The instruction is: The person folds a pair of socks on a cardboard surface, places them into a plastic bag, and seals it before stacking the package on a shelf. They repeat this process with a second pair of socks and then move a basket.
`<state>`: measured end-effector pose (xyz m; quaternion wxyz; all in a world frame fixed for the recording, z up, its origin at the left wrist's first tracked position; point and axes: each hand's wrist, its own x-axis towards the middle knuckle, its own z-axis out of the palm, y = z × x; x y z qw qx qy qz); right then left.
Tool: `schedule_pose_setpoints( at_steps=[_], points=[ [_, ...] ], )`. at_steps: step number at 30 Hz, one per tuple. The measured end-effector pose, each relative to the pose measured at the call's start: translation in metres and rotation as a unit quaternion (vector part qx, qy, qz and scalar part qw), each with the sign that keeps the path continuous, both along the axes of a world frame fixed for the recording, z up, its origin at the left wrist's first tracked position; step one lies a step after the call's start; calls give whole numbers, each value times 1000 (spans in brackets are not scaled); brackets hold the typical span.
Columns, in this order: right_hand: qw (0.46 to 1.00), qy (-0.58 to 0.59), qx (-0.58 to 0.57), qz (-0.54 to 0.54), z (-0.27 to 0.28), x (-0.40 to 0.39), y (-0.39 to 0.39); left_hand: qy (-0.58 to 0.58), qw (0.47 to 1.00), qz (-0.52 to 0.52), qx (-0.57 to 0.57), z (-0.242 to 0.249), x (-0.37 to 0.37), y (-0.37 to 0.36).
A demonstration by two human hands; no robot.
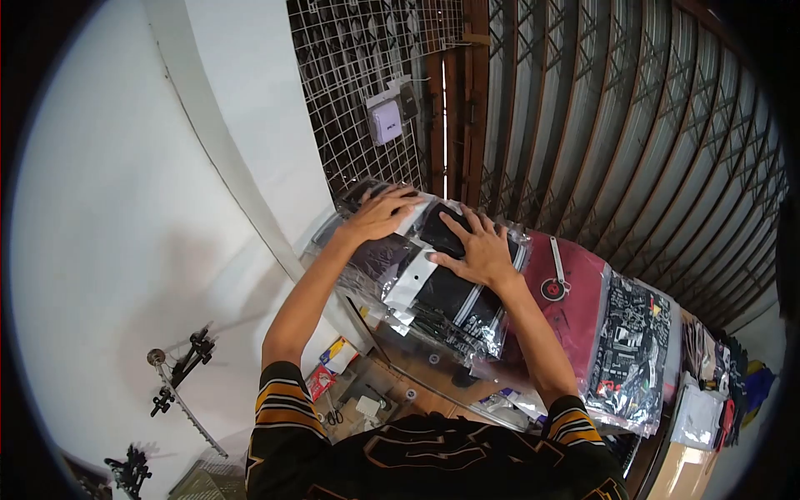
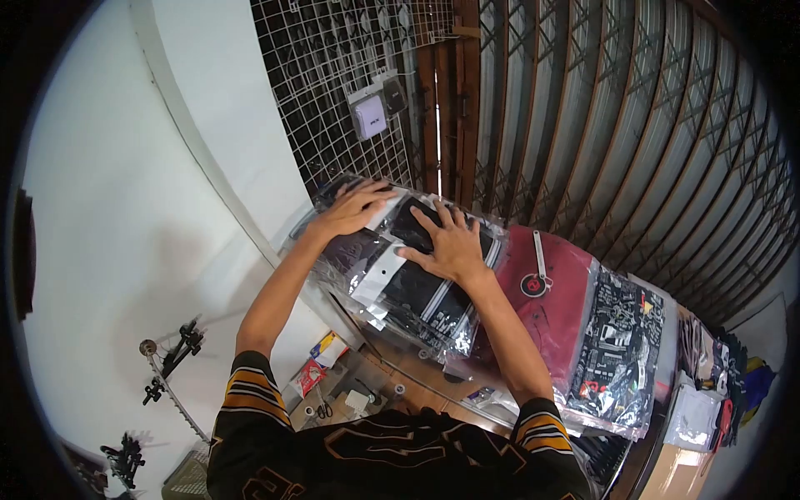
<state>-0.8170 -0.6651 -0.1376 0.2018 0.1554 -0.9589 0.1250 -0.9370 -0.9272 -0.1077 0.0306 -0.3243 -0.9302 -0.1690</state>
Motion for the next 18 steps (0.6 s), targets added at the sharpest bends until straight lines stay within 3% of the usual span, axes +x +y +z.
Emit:
schedule_pose_setpoints(
  at_steps=[14,18],
  points=[
    [999,-41,-10,-12,3,2,0,29,999,6,-14,-11,-7,1],
    [992,-60,-106,39,27,-16,6,57,992,2,114,8,3,-5]
  ],
)
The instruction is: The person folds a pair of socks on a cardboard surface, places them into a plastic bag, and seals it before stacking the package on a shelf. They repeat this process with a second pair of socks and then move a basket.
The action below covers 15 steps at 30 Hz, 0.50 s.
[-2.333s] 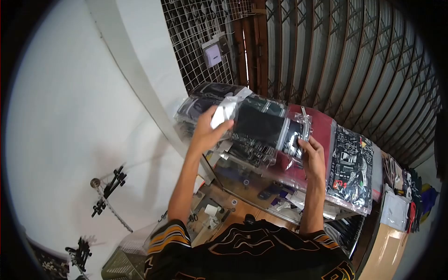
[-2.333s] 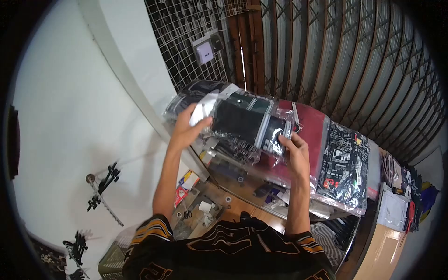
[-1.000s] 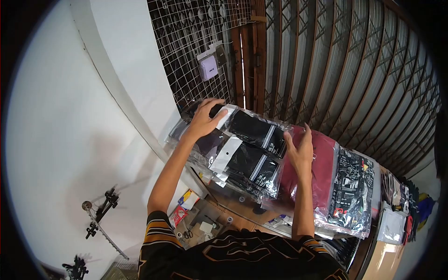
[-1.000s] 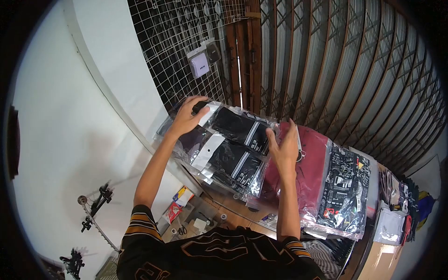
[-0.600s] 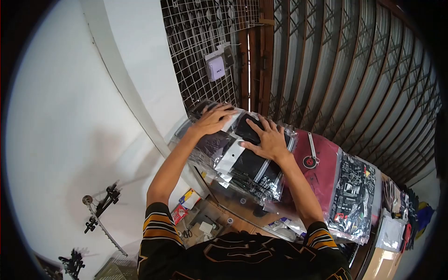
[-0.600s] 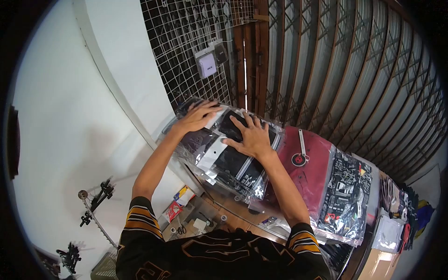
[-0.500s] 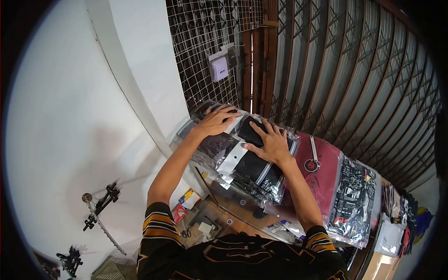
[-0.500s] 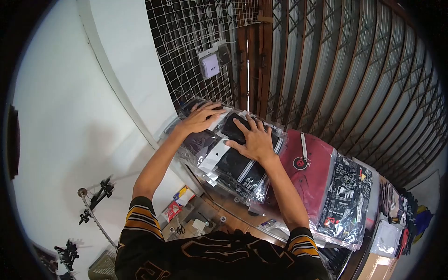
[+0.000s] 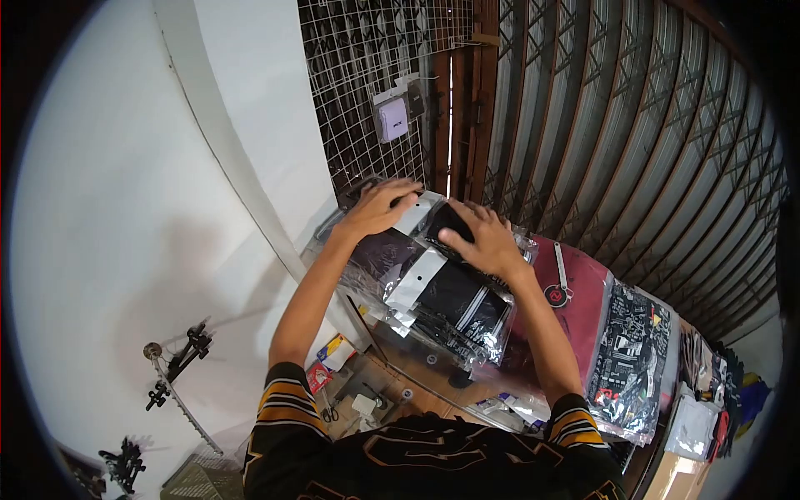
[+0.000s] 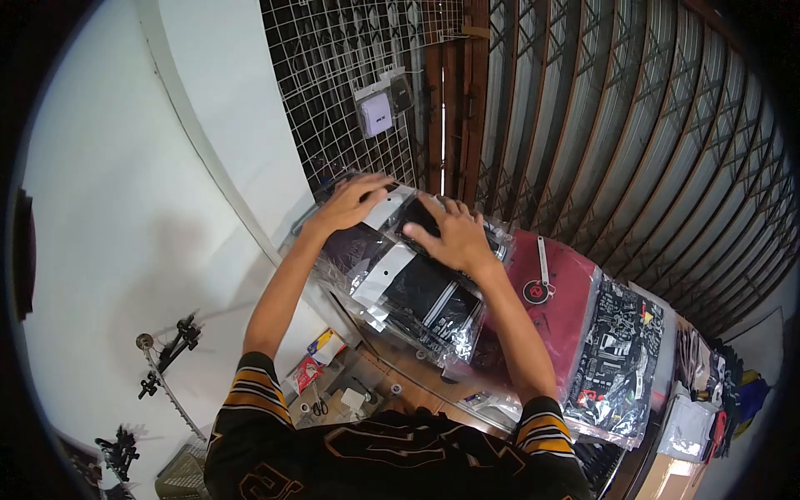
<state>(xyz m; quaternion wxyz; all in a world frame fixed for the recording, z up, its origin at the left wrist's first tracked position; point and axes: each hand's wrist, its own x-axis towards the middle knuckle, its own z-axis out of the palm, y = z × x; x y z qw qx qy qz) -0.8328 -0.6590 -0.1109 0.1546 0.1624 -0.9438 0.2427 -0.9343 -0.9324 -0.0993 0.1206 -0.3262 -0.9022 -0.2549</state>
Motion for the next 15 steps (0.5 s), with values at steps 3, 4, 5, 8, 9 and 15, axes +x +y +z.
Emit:
schedule_pose_setpoints(
  at_steps=[3,4,5,8,9,15],
  points=[
    [994,-24,-95,53,25,-39,1,20,970,10,242,19,28,-19],
    [985,-58,-141,85,26,-60,0,61,953,51,292,22,50,-21],
    [971,-93,-186,117,27,-80,-3,112,935,112,319,14,69,-23],
    [947,-200,-201,150,28,-135,-19,210,864,251,383,-23,122,-17],
    [948,-237,-171,127,36,-133,-26,210,850,270,401,-41,132,-10],
    [870,-449,-90,181,21,-191,-58,74,856,335,387,-97,139,12]
  ],
)
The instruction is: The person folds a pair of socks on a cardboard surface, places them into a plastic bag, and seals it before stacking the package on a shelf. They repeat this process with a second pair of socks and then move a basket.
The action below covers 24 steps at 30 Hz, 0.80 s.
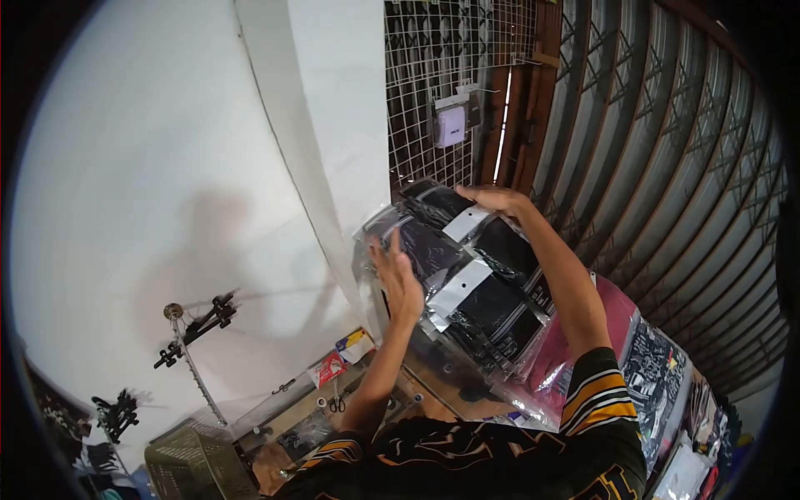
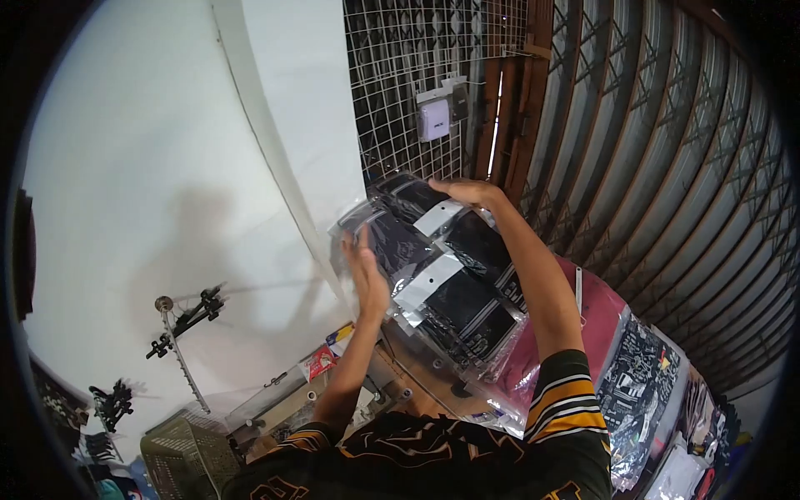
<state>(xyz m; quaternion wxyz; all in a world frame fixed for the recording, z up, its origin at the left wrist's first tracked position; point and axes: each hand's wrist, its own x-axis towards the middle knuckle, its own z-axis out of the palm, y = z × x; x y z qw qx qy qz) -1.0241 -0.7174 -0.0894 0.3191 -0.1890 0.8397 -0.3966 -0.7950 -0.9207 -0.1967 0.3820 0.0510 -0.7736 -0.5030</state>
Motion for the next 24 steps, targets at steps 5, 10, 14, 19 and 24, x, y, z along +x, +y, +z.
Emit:
schedule_pose_setpoints(
  at_steps=[5,10,14,19,24],
  points=[
    [980,143,129,40,19,26,-13,-58,998,-20,4,4,-1,12],
    [978,161,134,21,11,22,-14,-81,997,-17,-7,7,1,11],
    [979,191,34,-63,18,39,1,-73,997,-19,-36,11,7,-2],
    [946,314,-16,-75,13,80,52,-7,995,-54,-78,30,27,-30],
    [907,397,112,-80,-14,155,83,6,985,-113,-128,10,41,-32]
  ],
)
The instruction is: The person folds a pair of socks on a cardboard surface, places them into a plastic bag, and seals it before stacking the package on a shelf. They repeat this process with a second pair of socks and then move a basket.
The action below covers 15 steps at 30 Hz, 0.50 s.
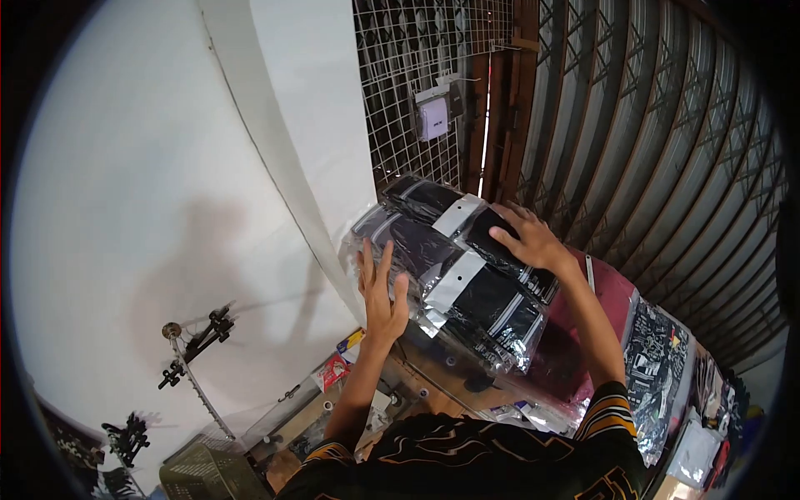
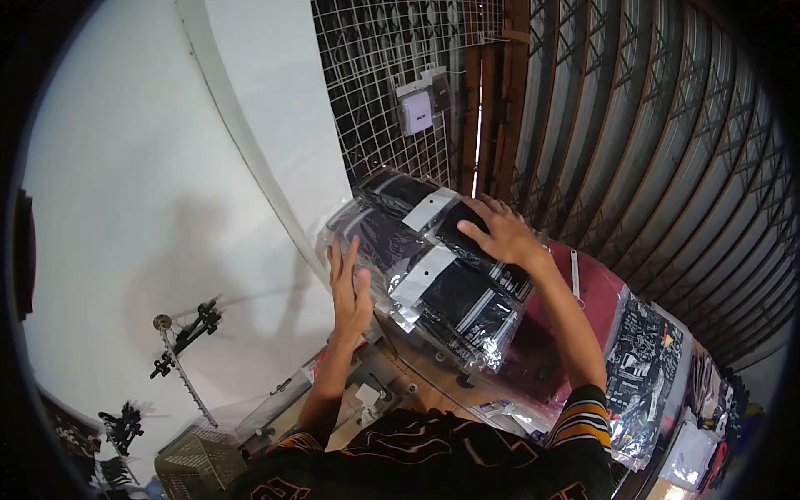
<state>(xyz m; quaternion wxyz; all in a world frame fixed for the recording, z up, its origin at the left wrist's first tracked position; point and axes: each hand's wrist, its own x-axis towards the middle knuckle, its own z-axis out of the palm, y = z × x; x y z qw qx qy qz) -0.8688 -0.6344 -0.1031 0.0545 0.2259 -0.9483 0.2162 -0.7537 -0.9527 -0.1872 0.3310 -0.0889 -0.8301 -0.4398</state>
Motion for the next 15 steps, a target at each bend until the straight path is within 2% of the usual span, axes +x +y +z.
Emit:
schedule_pose_setpoints(
  at_steps=[3,6,9,10,12,15],
  points=[
    [1000,4,-11,-11,-13,10,6,-41,998,2,-56,-5,2,10],
    [997,52,-49,-20,-16,18,9,-53,998,11,-42,0,8,17],
    [979,153,-131,-21,-4,42,9,40,999,31,4,-6,18,6],
    [973,165,-160,-25,-1,54,10,32,999,35,14,-10,26,1],
    [958,184,-217,-34,1,86,11,13,998,43,36,-26,49,-10],
    [940,173,-286,-73,-16,149,10,-97,992,56,63,-85,93,-24]
  ],
)
